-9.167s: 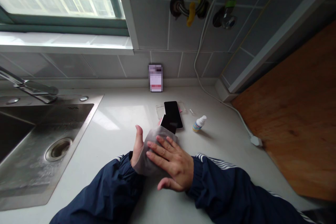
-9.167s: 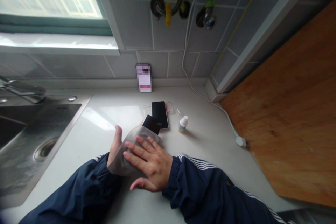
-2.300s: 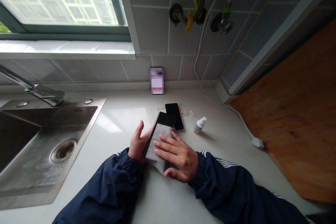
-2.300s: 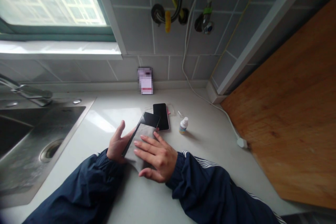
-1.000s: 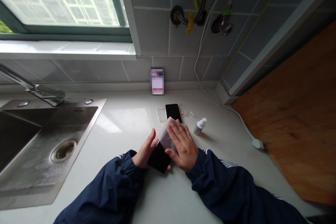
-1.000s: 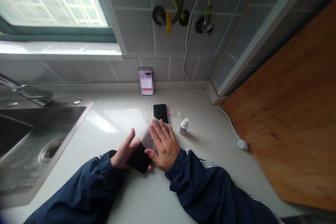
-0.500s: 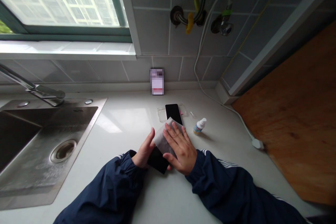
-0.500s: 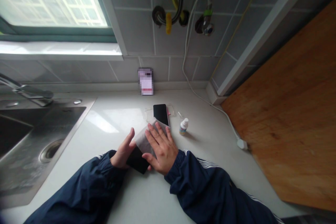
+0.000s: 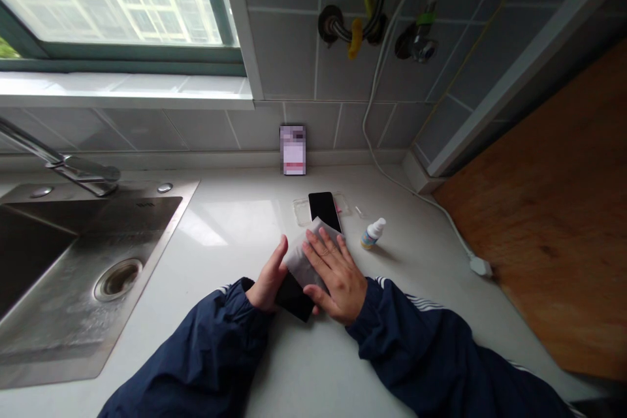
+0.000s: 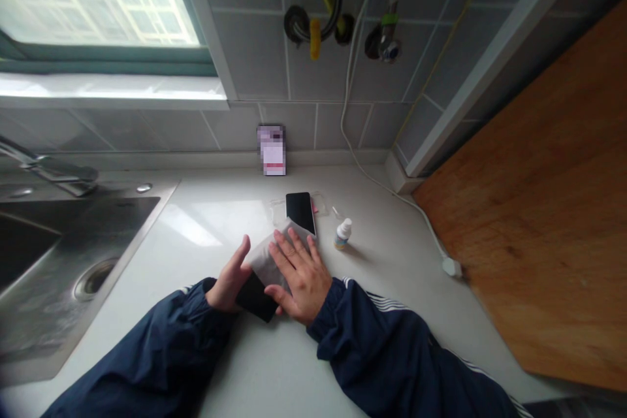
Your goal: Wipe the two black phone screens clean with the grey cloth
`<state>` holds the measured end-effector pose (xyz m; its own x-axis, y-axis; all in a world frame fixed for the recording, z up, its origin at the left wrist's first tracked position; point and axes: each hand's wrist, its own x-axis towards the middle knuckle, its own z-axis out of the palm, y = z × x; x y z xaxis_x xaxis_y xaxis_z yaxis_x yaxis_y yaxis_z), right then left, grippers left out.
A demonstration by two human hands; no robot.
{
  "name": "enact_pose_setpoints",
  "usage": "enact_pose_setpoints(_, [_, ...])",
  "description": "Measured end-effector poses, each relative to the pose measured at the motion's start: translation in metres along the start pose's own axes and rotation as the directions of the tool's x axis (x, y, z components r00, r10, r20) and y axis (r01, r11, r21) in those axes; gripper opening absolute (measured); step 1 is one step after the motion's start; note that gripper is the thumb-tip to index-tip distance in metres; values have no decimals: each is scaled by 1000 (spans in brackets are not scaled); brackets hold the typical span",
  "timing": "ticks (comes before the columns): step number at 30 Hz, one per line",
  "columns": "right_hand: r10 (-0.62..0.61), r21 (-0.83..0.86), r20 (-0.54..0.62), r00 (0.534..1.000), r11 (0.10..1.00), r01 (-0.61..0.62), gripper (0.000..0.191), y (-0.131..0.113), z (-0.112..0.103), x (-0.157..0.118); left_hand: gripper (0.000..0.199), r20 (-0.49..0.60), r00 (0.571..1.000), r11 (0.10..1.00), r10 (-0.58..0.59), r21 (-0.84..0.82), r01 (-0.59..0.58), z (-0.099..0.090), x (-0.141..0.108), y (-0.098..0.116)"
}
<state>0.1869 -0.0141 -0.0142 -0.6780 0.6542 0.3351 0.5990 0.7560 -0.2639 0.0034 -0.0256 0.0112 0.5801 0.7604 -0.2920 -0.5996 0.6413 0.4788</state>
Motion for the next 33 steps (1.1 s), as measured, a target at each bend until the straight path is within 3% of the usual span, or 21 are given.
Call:
enact_pose_setpoints(18, [-44,6,2,999,999,44,69,0,-1,0,80,-51,999,997,-3,-76,-1,1,0,0])
enact_pose_setpoints(22, [-31,2,-13,999,1000,31,67,0,0,0,82,-58,998,999,-12,-33,11,-2,-1,-2])
enact_pose_setpoints(28, [74,7,-123,990,997,-74,65,6,0,2,83,-130,991,991,-36,123,53,3,-5,1])
enact_pose_setpoints(33, [113,32,-157,981,993,-109,66,7,0,2,82,-136,988,987,-69,138,88,8,-7,2])
